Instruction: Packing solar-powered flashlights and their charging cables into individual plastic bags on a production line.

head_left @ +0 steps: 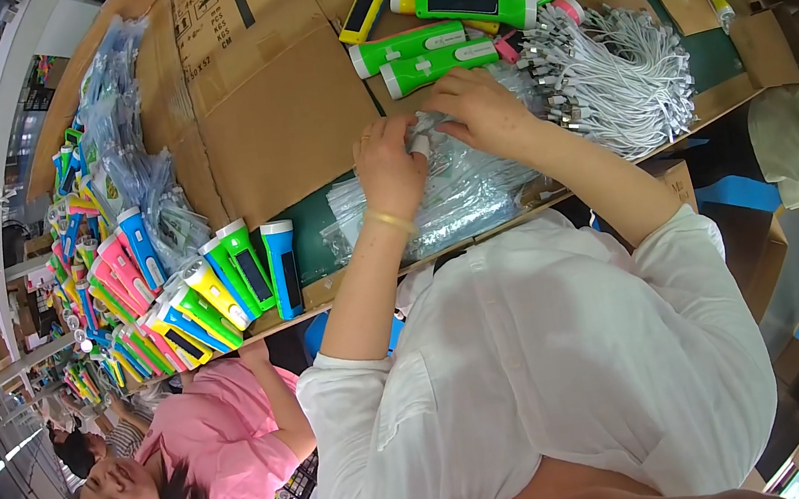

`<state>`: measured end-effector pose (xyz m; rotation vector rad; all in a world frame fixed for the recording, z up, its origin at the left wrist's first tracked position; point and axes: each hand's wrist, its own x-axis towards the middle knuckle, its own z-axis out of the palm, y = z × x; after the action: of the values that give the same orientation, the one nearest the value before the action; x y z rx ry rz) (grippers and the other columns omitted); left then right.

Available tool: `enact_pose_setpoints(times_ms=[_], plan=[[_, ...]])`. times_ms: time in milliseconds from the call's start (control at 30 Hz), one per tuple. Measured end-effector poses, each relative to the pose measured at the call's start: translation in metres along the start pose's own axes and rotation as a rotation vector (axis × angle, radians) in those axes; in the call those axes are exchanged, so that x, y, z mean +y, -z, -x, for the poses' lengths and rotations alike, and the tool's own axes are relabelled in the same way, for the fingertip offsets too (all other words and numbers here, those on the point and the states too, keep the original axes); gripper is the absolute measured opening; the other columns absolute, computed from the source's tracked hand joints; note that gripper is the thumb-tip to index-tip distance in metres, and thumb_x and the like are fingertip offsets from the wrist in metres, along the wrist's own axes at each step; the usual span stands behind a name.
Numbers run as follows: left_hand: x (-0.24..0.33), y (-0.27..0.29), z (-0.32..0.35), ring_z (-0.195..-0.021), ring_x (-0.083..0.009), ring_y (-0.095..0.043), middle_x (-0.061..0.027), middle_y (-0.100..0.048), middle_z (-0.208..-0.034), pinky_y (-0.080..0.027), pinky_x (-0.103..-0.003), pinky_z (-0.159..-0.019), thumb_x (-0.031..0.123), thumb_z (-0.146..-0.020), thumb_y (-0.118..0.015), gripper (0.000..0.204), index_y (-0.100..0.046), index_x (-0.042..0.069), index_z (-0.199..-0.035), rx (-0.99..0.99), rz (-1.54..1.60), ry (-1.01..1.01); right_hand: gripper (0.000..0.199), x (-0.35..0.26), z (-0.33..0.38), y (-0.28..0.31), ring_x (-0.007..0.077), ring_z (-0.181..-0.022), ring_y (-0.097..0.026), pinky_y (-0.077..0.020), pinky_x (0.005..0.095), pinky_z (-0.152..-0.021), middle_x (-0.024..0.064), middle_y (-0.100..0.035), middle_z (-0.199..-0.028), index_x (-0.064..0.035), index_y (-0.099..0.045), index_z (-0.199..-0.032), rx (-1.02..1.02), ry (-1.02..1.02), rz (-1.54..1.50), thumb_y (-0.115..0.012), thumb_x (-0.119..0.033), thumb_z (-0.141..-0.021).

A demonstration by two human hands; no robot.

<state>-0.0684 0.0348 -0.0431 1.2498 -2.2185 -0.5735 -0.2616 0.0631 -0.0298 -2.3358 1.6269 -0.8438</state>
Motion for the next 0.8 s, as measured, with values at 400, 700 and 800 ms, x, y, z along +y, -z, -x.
enact_pose_setpoints(times_ms=[400,700,800], plan=[[-0.003,0.017,0.021,-0.088,-0.028,-0.062,-0.0053,-0.067,-0.09,-0.045,-0.04,-0.078,-0.002,-0.067,-0.068,0.024,-0.071,0.009,-0.088,0.196,0.055,-0.266,0.014,-0.004,0.009,0.004,0.0257,-0.095,-0.059,-0.0454,0.0409,-0.085,0.0034,-0.062,-0.091,-0.0112,-0.065,-0.083,0.086,0.152,-0.086,-0.075,-0.011,-0.073],[-0.008,0.053,0.051,-0.077,-0.0164,-0.067,-0.0106,-0.072,-0.085,-0.053,-0.028,-0.073,0.004,-0.082,-0.076,0.015,-0.072,0.0,-0.095,0.109,0.472,0.22,0.037,-0.026,0.002,-0.009,0.0269,-0.099,-0.062,-0.0472,0.0418,-0.089,0.0005,-0.067,-0.102,-0.0187,-0.069,-0.114,-0.002,0.258,-0.298,-0.074,-0.007,-0.079],[-0.01,0.055,0.055,-0.077,-0.0141,-0.066,-0.0094,-0.073,-0.085,-0.053,-0.027,-0.074,0.004,-0.082,-0.076,0.015,-0.073,0.0,-0.096,0.083,0.545,0.263,0.039,-0.03,0.002,-0.02,0.0261,-0.094,-0.062,-0.0485,0.0395,-0.085,0.0005,-0.066,-0.1,-0.0199,-0.069,-0.114,-0.051,0.346,-0.344,-0.072,-0.003,-0.078]])
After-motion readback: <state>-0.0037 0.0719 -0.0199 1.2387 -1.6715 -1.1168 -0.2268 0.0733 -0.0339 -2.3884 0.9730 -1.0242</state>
